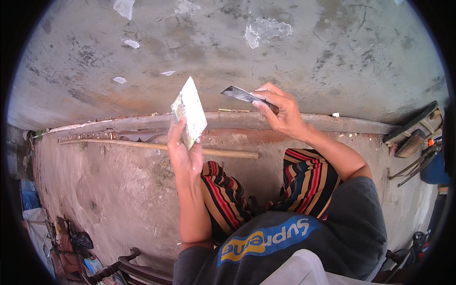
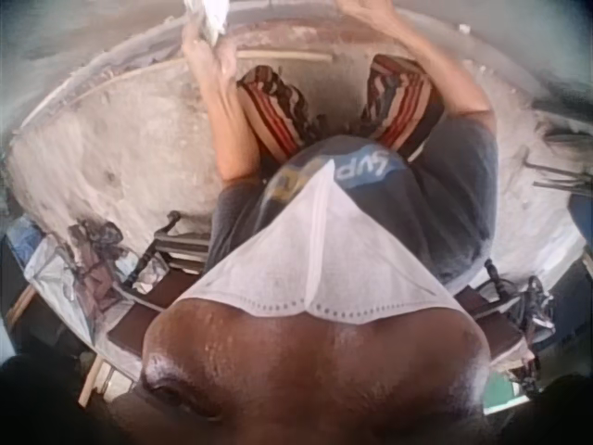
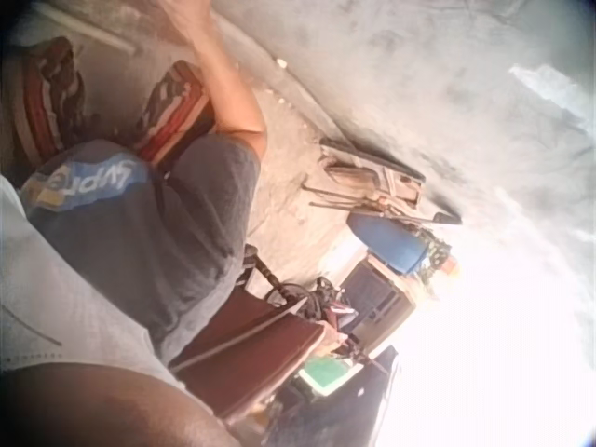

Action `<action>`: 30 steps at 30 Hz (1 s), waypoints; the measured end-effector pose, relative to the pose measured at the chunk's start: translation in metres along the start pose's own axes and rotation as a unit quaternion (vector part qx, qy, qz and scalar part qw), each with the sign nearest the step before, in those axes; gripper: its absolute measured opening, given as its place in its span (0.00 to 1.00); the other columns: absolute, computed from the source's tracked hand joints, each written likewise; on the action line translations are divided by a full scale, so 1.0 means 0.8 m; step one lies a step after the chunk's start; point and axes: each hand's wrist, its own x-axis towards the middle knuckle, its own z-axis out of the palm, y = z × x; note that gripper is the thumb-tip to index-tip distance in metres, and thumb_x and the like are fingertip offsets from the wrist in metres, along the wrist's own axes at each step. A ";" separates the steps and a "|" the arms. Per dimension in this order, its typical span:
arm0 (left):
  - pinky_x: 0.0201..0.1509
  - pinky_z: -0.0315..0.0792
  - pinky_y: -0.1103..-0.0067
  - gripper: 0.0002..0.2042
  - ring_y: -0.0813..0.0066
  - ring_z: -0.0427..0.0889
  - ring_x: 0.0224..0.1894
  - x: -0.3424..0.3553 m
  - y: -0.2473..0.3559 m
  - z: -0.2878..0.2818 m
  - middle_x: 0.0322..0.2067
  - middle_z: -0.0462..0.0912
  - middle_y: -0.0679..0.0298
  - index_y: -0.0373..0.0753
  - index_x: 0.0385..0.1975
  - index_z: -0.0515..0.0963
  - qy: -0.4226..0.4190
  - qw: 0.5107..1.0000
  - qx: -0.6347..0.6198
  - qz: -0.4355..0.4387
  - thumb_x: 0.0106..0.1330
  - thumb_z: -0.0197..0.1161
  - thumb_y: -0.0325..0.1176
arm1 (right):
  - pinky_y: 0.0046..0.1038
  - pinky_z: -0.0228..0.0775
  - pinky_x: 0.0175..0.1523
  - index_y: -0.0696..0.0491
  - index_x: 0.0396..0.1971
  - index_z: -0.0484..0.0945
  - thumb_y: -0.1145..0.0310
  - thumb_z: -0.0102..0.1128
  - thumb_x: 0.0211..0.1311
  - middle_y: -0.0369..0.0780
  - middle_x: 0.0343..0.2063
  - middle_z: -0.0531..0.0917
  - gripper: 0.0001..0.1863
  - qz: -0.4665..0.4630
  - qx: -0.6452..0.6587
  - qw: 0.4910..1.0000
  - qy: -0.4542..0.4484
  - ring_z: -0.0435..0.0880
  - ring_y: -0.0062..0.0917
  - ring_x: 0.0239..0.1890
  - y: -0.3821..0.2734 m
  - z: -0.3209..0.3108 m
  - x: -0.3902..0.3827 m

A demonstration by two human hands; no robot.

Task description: The person scoops white plaster from a hawk using a putty knife and applies it to a cracked concrete wall. They repeatedly smooth the plaster over damaged areas to fill cracks and level the surface.

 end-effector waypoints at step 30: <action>0.41 0.83 0.81 0.16 0.68 0.82 0.43 0.038 -0.006 -0.053 0.43 0.80 0.52 0.26 0.53 0.67 -0.047 0.998 -0.036 0.008 0.68 0.53 0.26 | 0.36 0.75 0.32 0.61 0.33 0.82 0.72 0.63 0.46 0.48 0.30 0.84 0.12 0.173 -0.316 0.750 -0.555 0.84 0.36 0.31 0.116 0.032 -0.041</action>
